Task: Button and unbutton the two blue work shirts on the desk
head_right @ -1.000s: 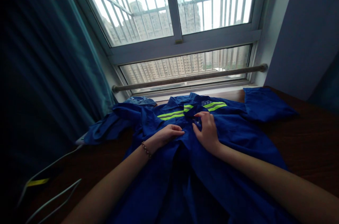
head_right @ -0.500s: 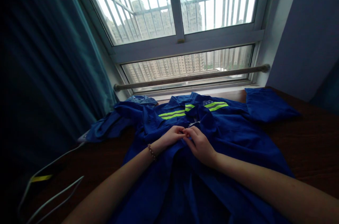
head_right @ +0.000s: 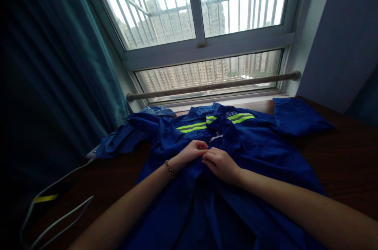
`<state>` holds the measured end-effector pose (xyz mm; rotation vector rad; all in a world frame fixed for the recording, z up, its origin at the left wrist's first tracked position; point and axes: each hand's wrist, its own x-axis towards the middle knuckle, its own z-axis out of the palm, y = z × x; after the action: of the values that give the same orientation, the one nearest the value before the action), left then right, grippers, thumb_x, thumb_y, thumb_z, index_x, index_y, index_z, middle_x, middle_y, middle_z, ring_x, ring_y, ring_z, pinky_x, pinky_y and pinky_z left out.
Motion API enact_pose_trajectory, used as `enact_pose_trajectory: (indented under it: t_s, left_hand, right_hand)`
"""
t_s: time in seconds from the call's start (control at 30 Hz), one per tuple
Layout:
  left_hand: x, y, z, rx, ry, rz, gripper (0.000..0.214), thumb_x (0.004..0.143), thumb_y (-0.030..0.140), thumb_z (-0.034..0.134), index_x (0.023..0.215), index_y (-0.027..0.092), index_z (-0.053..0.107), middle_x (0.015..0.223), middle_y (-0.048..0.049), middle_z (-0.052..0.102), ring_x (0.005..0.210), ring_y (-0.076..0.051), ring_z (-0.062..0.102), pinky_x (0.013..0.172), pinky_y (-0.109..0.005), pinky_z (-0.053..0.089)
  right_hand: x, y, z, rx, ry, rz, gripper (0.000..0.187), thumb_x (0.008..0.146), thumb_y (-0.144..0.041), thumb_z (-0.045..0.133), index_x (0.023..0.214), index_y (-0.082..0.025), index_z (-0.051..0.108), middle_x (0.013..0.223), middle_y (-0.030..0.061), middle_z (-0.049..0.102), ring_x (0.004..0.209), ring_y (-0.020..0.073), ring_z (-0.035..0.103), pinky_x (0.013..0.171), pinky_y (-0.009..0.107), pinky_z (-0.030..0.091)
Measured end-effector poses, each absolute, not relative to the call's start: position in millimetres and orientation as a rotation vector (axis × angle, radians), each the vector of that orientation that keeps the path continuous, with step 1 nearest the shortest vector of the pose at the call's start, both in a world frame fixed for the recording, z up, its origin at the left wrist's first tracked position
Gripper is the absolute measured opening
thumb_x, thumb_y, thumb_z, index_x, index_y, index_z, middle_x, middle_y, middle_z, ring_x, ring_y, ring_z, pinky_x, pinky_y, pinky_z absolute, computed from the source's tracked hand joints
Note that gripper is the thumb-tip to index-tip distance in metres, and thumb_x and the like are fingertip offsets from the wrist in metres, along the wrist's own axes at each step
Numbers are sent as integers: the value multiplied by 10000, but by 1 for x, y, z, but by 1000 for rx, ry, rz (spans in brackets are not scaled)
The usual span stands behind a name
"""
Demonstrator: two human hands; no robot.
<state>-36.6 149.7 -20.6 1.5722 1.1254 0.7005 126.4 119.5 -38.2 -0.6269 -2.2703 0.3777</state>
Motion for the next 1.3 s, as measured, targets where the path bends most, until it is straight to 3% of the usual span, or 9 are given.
enact_pose_trajectory:
  t_s: [0.2,0.5,0.8,1.17,1.3]
  left_hand:
    - [-37,151,-23,1457,1084,675,286,510,323,700,641,104,571,564,13,525,512,-89,417,483,-206,259]
    - [-38,149,-18,1363,1060,715,363,499,395,723,643,95,578,574,7,527,508,-82,412,509,-213,282]
    - [-33,149,-24,1375,1087,777,358,476,394,736,605,106,568,553,20,507,504,-76,398,492,-208,277]
    - [-32,147,-22,1469,1177,806,330,554,397,712,650,100,605,568,5,523,527,-91,430,500,-209,303]
    - [-35,149,-20,1494,1123,790,319,616,400,670,672,93,611,584,-1,527,524,-83,417,497,-205,294]
  right_hand:
    - [126,119,-41,-746,-2256,310,81,795,-127,503,850,-167,547,745,24,542,723,146,512,649,260,424]
    - [126,115,-40,-639,-2267,111,230,816,-93,424,998,-154,551,950,88,541,885,174,517,792,299,459]
    - [129,117,-40,-663,-2329,16,195,854,-125,380,829,-140,573,808,81,524,735,158,495,667,276,436]
    - [127,123,-39,-936,-2101,529,110,761,-104,502,688,-163,559,669,16,550,607,125,522,561,236,403]
    - [125,122,-38,-979,-2014,541,95,730,-127,545,812,-170,522,708,5,558,578,119,506,562,244,422]
